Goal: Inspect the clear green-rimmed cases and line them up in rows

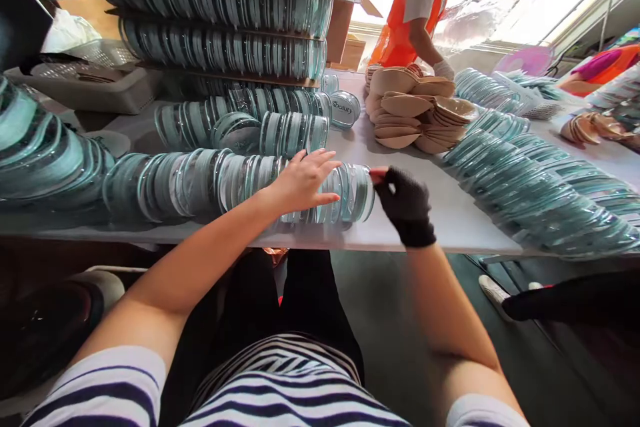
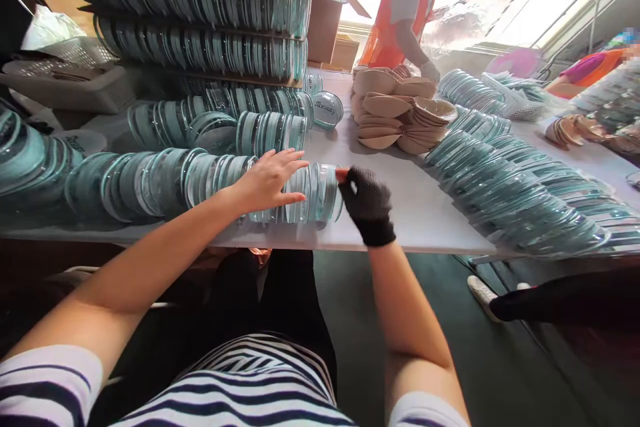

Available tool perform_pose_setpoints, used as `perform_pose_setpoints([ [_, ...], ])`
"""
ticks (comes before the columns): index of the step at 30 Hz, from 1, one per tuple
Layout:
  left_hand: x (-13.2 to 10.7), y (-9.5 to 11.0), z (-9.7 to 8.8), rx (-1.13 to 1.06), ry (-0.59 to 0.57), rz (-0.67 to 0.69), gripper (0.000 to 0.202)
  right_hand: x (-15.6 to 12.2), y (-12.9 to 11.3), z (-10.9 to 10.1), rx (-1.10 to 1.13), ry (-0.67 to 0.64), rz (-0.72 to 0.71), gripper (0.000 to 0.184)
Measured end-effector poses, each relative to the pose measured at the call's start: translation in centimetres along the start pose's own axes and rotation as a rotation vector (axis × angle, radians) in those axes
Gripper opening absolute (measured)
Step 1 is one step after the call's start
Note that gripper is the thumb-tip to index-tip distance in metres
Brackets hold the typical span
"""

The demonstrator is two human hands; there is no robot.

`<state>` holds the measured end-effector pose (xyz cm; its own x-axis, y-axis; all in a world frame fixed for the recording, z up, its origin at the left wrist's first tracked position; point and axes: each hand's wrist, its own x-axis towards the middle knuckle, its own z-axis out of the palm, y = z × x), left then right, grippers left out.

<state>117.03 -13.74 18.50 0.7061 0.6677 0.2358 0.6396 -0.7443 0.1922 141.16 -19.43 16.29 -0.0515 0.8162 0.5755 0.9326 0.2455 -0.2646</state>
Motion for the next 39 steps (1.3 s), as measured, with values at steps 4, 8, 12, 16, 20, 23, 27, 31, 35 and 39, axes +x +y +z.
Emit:
perform_pose_setpoints([
  [4, 2.4, 2.0, 1.3, -0.001, -0.057, -0.016, 0.081, 9.6, 2.6, 0.4, -0.081, -0.534, 0.015, 0.033],
  [8, 3.4, 2.4, 2.1, -0.017, -0.082, -0.046, 0.074, 14.7, 3.5, 3.4, 0.022, -0.863, 0.010, 0.037],
  [12, 3.5, 2.2, 1.9, -0.021, -0.082, -0.027, 0.073, 16.3, 3.5, 4.8, 0.199, -1.141, 0.122, 0.042],
  [16, 3.6, 2.1, 1.7, -0.010, -0.100, -0.018, 0.071, 16.5, 2.9, 4.7, 0.212, -1.201, 0.068, 0.040],
  [20, 3.7, 2.1, 1.7, 0.013, -0.100, -0.013, 0.070, 15.7, 2.5, 3.4, 0.157, -1.008, -0.062, 0.028],
  [23, 3.8, 2.0, 1.7, 0.018, -0.100, -0.011, 0.071, 13.4, 2.5, 1.4, 0.202, -0.851, -0.114, 0.019],
  [27, 3.7, 1.9, 1.8, 0.013, -0.093, -0.010, 0.069, 6.0, 1.6, -1.0, 0.201, -0.573, -0.220, 0.017],
  [31, 3.7, 1.8, 2.0, 0.011, -0.097, -0.004, 0.071, -3.7, -0.5, 0.6, -0.101, -0.407, -0.177, 0.023],
  [35, 3.7, 1.7, 2.0, 0.001, -0.118, -0.012, 0.074, -10.2, -1.4, 4.3, -0.225, -0.372, -0.114, 0.031],
  [39, 3.3, 1.9, 2.1, 0.011, -0.108, -0.013, 0.077, -11.6, -0.7, 4.8, -0.082, -0.218, -0.113, 0.029],
])
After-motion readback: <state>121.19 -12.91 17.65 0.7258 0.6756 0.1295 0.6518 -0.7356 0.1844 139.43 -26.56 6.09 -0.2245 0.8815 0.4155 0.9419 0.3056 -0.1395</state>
